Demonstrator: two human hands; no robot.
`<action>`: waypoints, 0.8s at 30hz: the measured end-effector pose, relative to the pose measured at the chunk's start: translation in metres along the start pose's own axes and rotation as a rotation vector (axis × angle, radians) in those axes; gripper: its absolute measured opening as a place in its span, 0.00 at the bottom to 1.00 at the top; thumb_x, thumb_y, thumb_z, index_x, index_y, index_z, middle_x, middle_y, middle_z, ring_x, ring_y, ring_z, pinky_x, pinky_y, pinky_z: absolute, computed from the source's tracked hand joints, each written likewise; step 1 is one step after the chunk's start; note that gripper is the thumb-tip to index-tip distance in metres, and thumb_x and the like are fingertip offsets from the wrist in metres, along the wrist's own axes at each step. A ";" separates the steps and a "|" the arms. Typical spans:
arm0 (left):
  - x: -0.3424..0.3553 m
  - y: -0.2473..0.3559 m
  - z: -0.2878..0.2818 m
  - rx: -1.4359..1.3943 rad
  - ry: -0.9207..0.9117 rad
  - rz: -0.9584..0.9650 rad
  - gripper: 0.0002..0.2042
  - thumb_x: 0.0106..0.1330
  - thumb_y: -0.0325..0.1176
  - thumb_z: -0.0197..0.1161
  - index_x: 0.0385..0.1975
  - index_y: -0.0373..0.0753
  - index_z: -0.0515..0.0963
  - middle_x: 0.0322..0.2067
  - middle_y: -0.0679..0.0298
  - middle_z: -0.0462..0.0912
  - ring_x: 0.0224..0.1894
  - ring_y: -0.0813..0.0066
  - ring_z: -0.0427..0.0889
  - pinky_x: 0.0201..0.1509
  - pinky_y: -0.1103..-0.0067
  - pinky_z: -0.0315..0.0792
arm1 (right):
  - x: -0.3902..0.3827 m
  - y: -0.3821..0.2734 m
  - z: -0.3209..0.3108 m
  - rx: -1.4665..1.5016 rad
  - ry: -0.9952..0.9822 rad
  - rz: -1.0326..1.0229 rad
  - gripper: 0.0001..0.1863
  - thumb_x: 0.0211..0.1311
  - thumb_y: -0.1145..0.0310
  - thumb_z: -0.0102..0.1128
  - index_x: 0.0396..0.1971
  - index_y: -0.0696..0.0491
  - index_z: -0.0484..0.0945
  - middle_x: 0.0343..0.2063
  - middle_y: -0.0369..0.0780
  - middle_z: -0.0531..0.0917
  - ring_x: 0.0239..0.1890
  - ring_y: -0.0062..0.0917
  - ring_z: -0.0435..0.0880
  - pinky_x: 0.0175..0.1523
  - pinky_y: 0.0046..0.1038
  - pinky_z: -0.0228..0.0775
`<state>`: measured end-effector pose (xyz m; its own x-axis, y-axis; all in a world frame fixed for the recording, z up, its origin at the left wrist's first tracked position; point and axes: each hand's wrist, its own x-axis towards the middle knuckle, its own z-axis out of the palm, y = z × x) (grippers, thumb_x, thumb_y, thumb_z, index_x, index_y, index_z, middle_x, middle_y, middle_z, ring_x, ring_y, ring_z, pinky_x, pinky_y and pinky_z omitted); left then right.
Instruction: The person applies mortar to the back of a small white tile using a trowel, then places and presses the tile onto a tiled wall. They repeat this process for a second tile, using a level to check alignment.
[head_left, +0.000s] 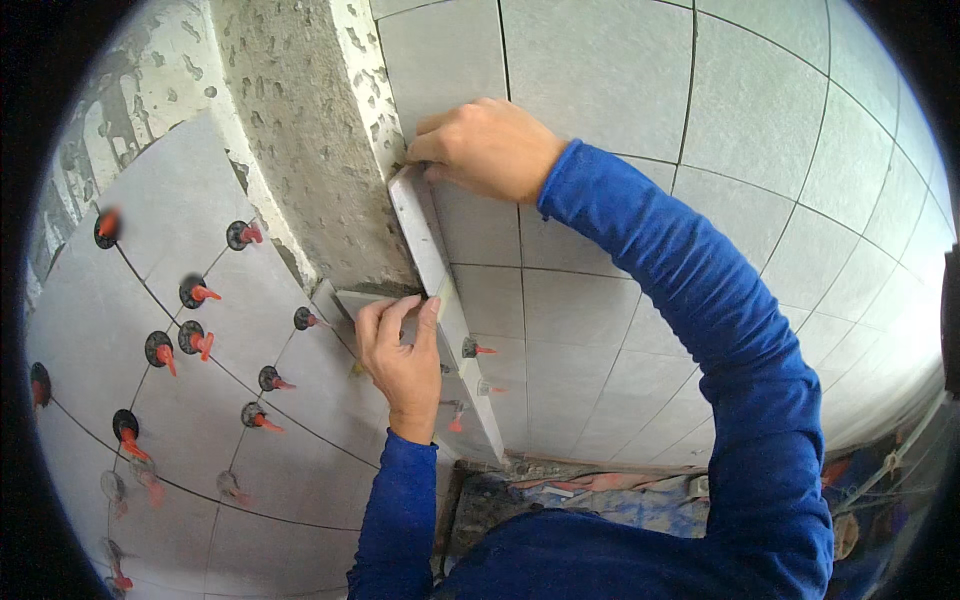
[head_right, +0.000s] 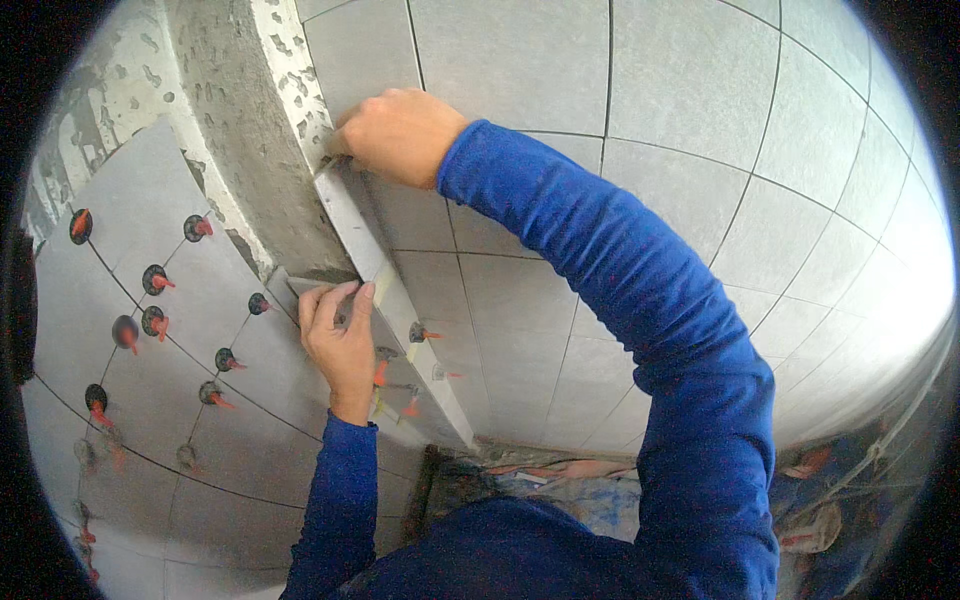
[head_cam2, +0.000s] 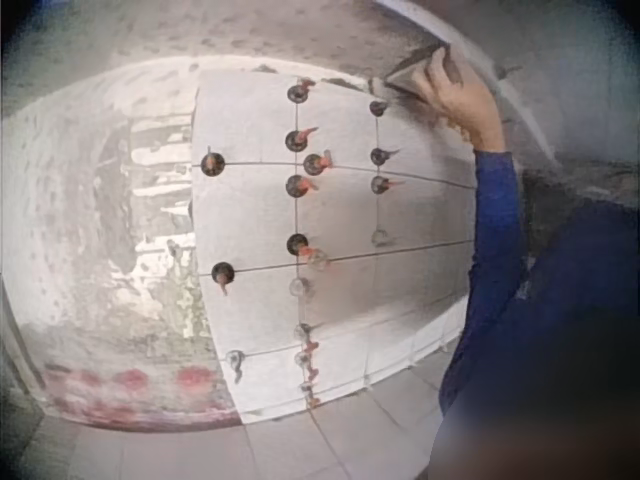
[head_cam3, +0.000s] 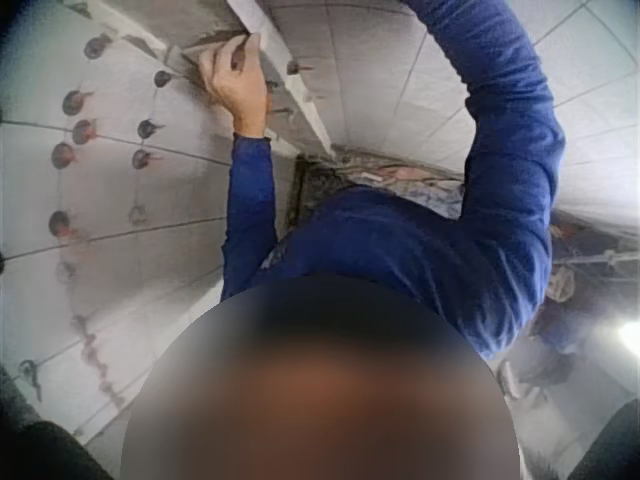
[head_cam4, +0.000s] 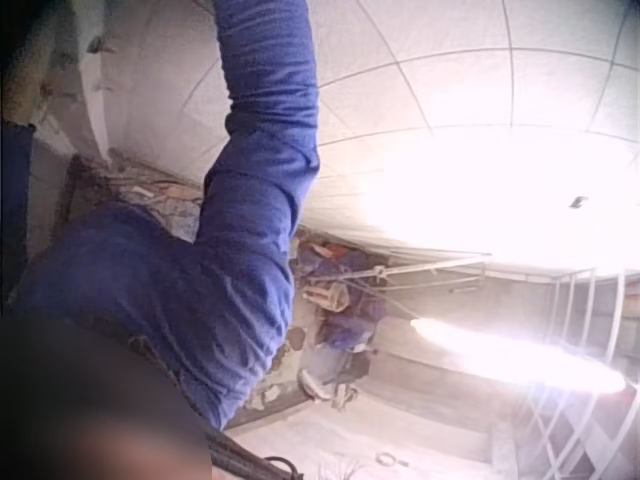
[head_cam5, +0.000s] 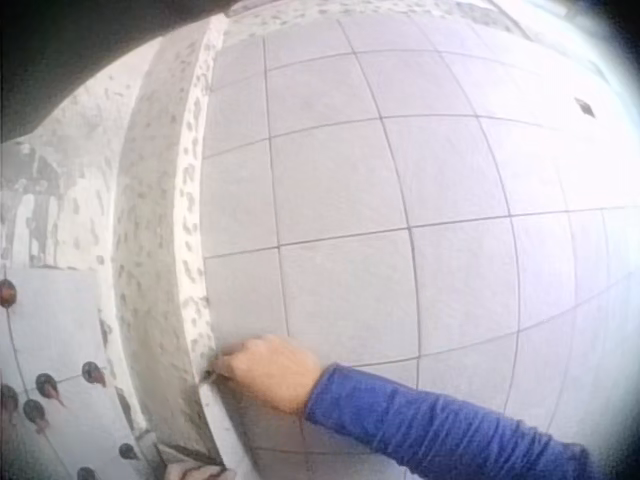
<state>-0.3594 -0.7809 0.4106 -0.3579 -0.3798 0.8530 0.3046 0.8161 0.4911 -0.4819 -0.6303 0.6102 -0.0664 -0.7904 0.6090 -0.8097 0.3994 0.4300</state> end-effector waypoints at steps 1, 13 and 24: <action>-0.002 0.001 0.003 0.004 0.030 -0.008 0.09 0.60 0.34 0.77 0.36 0.38 0.87 0.38 0.60 0.79 0.42 0.61 0.79 0.48 0.67 0.73 | 0.004 0.001 -0.001 -0.049 -0.050 -0.012 0.11 0.59 0.65 0.68 0.42 0.48 0.87 0.40 0.36 0.87 0.40 0.37 0.88 0.46 0.38 0.82; -0.012 0.020 0.031 0.005 0.173 -0.167 0.08 0.60 0.27 0.75 0.36 0.31 0.86 0.36 0.59 0.80 0.38 0.64 0.80 0.40 0.71 0.74 | 0.020 0.017 -0.001 -0.152 -0.001 -0.221 0.07 0.62 0.67 0.59 0.31 0.51 0.86 0.33 0.42 0.89 0.39 0.39 0.91 0.43 0.40 0.84; -0.013 0.025 0.041 0.018 0.265 -0.130 0.06 0.60 0.25 0.75 0.33 0.29 0.86 0.34 0.60 0.79 0.32 0.69 0.80 0.34 0.75 0.75 | 0.019 0.014 0.000 -0.226 0.030 -0.226 0.09 0.63 0.65 0.59 0.38 0.44 0.88 0.36 0.36 0.89 0.39 0.34 0.90 0.41 0.36 0.83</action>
<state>-0.3833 -0.7378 0.4042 -0.1496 -0.5800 0.8008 0.2548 0.7599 0.5980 -0.4947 -0.6399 0.6279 0.1202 -0.8579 0.4996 -0.6518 0.3114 0.6916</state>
